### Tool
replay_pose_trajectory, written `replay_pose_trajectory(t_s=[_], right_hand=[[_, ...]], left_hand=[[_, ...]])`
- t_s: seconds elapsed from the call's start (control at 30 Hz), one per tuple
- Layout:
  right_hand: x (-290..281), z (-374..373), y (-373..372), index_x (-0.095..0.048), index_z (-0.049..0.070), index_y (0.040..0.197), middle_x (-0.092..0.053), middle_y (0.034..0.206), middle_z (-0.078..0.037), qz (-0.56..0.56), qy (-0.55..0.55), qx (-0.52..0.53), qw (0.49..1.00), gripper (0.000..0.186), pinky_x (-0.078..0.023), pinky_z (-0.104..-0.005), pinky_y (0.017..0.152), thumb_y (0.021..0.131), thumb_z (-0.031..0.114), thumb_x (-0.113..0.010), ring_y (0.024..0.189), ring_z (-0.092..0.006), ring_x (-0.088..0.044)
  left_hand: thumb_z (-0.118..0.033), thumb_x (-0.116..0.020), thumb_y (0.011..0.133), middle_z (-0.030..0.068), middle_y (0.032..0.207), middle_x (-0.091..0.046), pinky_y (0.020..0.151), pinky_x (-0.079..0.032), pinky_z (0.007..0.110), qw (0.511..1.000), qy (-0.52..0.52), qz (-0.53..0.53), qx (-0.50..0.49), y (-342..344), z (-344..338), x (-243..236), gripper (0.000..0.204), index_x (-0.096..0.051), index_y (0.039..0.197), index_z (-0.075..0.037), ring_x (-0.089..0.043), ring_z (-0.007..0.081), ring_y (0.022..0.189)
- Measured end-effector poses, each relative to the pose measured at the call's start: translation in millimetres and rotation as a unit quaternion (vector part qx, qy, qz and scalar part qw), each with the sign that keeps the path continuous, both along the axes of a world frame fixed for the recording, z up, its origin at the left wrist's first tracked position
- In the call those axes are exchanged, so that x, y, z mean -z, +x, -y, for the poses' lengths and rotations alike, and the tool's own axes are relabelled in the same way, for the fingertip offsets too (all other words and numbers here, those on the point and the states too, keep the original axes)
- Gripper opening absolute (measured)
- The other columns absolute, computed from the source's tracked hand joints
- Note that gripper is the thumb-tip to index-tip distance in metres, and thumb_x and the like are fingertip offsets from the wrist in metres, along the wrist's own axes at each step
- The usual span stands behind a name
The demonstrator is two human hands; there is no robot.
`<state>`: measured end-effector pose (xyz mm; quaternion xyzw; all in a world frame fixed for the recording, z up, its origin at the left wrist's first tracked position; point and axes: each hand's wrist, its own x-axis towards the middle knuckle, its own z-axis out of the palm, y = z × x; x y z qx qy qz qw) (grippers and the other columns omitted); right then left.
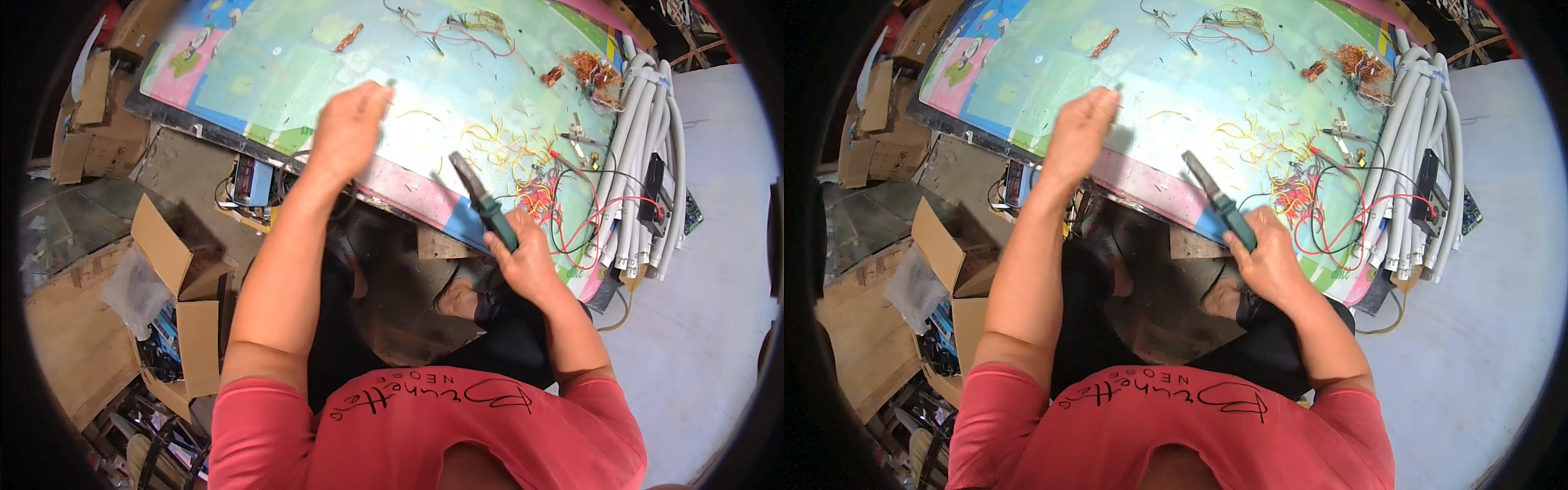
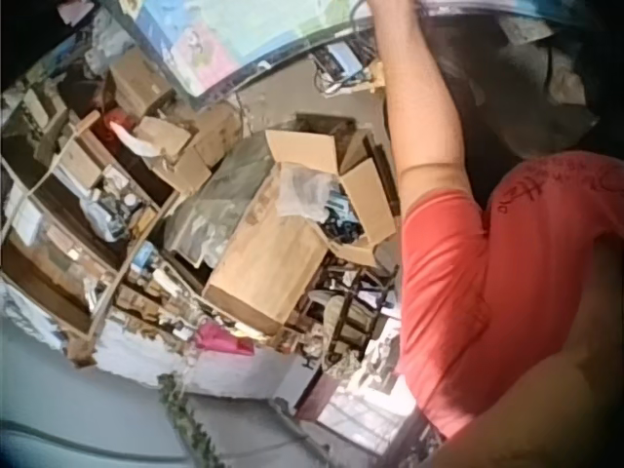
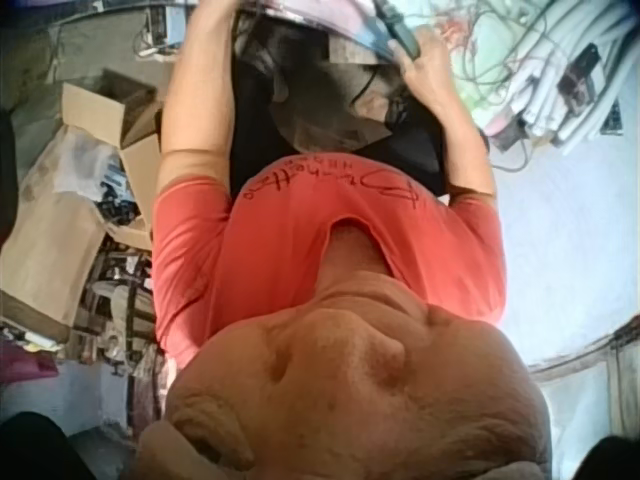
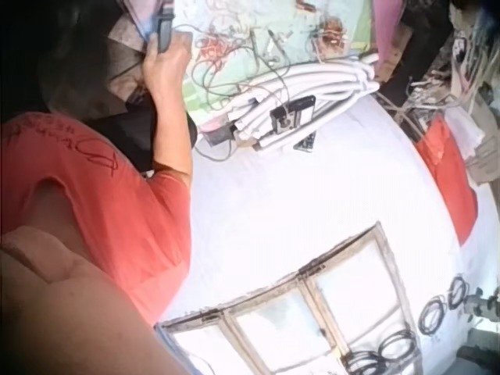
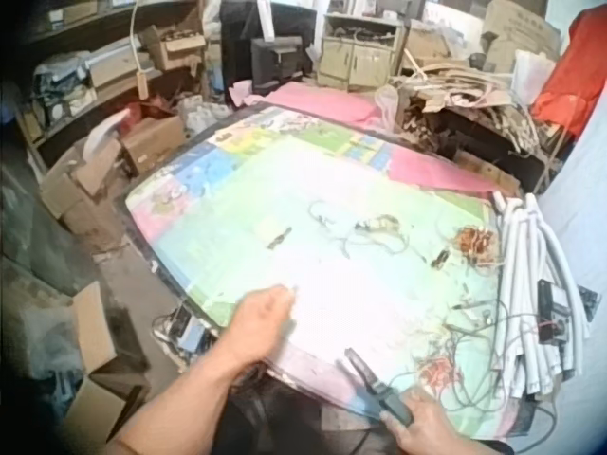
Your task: The person strips insulation from wires, twists the exposed strands, and uses pliers to crimp connectors onto the wire ends. They repeat this process for multiple wires on a cluttered workbench.
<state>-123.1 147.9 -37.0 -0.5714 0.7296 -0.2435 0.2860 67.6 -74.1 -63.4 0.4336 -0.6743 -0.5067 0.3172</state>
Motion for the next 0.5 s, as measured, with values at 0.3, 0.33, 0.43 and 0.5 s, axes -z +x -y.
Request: replay_pose_trajectory(t_s=[0.3,0.33,0.43,0.5], right_hand=[[-10.5,25.0,-11.7,-0.065,-0.004,0.099,-0.059,0.1,-0.019,0.051,0.038,-0.027,0.998,0.025,-0.046,-0.039,0.084,0.085,0.016,-0.069,0.094,-0.0351,-0.057],[-10.2,24.3,-11.6,-0.065,-0.004,0.099,-0.059,0.101,-0.019,0.043,0.037,-0.036,0.998,0.025,-0.046,-0.0391,0.084,0.085,0.016,-0.069,0.095,-0.0351,-0.057],[-5.9,20.2,-11.9,-0.063,-0.004,0.096,-0.058,0.1,-0.015,0.035,0.034,-0.051,0.998,0.026,-0.044,-0.0376,0.085,0.085,0.018,-0.069,0.092,-0.0308,-0.055],[-9.4,22.0,-13.7,-0.062,-0.004,0.097,-0.058,0.1,-0.015,0.054,0.044,-0.052,0.996,0.027,-0.044,-0.038,0.085,0.085,0.02,-0.069,0.093,-0.0316,-0.055]], left_hand=[[-0.034,-0.053,0.095,0.0152,0.07,-0.06,0.064,-0.044,0.039,0.993,0.018,0.079,0.082,-18.2,-20.0,-6.6,0.035,-0.061,0.083,-0.003,-0.057,0.0304,0.066],[-0.034,-0.053,0.094,0.0156,0.071,-0.061,0.064,-0.045,0.04,0.992,0.011,0.09,0.087,-18.9,-21.4,-8.5,0.034,-0.062,0.084,-0.003,-0.058,0.0322,0.068],[-0.035,-0.054,0.094,0.0158,0.074,-0.063,0.066,-0.045,0.042,0.986,-0.017,0.126,0.109,-20.6,-25.0,-15.2,0.031,-0.064,0.087,-0.006,-0.059,0.0365,0.072],[-0.034,-0.054,0.094,0.0155,0.073,-0.059,0.065,-0.044,0.04,0.982,-0.032,0.141,0.12,-21.2,-27.5,-17.6,0.03,-0.062,0.087,-0.005,-0.055,0.0335,0.07]])
